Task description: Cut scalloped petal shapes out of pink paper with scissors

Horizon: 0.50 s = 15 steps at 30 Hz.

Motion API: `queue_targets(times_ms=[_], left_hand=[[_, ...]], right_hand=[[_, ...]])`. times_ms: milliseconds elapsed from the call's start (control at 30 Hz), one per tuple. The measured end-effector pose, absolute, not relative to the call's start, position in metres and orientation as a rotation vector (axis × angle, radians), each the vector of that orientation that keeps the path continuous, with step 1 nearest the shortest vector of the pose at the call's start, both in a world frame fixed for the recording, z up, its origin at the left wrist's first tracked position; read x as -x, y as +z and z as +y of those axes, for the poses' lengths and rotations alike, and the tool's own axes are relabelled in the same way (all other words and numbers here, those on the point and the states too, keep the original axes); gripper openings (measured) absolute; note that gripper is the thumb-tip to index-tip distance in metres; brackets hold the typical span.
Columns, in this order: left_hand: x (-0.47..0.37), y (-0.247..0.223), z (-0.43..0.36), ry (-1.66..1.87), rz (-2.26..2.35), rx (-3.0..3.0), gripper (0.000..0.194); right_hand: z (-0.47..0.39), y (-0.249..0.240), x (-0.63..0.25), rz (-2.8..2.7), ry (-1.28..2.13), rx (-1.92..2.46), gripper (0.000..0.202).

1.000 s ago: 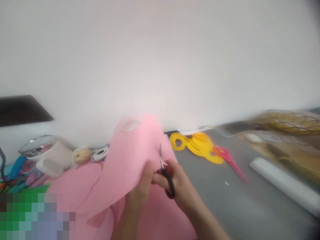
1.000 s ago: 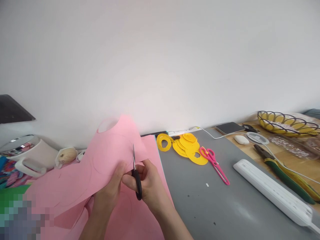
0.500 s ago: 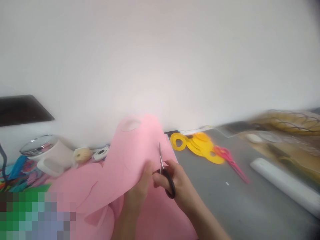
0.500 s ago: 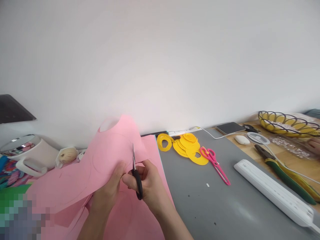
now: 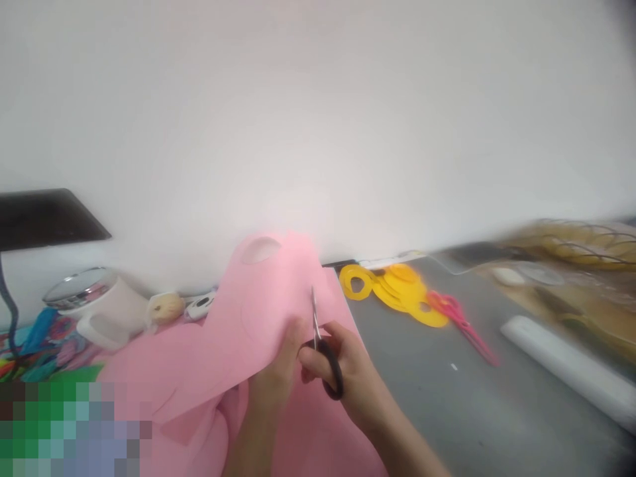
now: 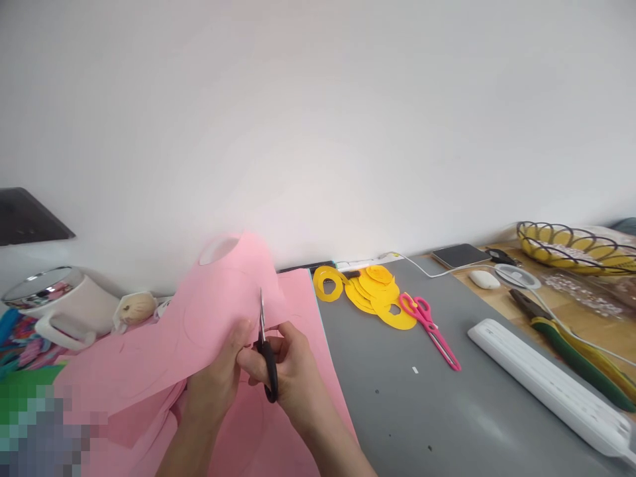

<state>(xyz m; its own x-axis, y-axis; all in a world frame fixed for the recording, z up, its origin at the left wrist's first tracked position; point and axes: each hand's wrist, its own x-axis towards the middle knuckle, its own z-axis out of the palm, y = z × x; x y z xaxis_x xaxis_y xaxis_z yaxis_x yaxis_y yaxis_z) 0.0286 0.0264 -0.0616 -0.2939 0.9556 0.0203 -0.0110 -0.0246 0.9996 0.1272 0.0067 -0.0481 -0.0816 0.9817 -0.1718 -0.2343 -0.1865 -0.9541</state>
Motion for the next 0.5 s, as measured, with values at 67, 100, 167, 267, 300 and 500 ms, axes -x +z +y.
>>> queue_targets(times_ms=[67, 100, 167, 267, 300, 500], left_hand=[[-0.027, -0.059, 0.027, 1.493, 1.415, -1.041, 0.028], [-0.026, -0.057, 0.027, 1.512, 1.42, -1.04, 0.026], [-0.025, -0.053, 0.025, 1.517, 1.407, -1.049, 0.026], [-0.025, -0.047, 0.022, 1.465, 1.393, -1.08, 0.024], [-0.025, -0.047, 0.022, 1.461, 1.415, -1.094, 0.024], [-0.021, -0.066, 0.029, 1.556, 1.419, -1.187, 0.029]], right_hand=[[0.007, -0.049, -0.128, -0.96, 1.494, 1.113, 0.033], [0.007, -0.049, -0.129, -0.949, 1.494, 1.102, 0.035], [0.006, -0.048, -0.131, -0.935, 1.493, 1.076, 0.039], [0.006, -0.047, -0.132, -0.95, 1.479, 1.073, 0.038], [0.005, -0.046, -0.132, -0.955, 1.471, 1.087, 0.037], [0.004, -0.047, -0.131, -0.983, 1.451, 1.13, 0.031]])
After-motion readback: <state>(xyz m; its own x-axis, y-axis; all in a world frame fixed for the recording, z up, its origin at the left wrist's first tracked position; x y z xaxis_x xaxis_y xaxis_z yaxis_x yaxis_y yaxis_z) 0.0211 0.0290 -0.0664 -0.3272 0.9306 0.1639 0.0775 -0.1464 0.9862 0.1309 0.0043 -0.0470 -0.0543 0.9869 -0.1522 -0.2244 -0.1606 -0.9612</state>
